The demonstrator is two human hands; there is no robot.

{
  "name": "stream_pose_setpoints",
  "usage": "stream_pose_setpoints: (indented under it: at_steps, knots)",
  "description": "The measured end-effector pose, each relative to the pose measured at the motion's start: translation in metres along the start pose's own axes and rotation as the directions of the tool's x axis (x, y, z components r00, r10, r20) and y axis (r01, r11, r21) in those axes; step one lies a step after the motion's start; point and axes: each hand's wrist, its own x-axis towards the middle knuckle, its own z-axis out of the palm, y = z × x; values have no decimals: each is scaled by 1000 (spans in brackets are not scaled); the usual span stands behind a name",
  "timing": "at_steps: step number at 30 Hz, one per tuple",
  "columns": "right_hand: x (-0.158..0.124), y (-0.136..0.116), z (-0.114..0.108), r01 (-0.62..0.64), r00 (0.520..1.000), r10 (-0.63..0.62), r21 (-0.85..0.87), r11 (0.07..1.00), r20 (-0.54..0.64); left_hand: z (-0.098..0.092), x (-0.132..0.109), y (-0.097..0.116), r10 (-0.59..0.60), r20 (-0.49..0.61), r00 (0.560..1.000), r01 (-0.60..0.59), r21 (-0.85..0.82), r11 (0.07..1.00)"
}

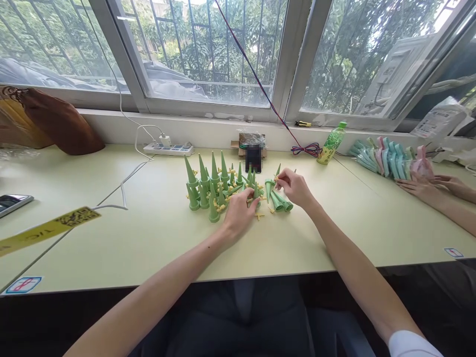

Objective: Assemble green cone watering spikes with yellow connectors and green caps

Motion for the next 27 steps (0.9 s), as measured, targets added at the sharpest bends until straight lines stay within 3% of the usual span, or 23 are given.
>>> stream_pose_setpoints:
  at_steps: [7,11,17,27]
  knots:
    - [-2,-6,6,2,999,-3,30,1000,45,-6,5,7,-71,-68,995,55,-211,976]
    - [-3,-8,9,-7,997,3,51,999,76,-7,6,6,-92,-154,984,58,-210,976]
    - [-5,-11,13,0,994,-7,65,998,106,-7,7,2,-108,-174,979,66,-231,971]
    - [-7,-20,21,150,984,-147,-21,989,100,-8,10,-1,-109,-218,970,67,-193,979]
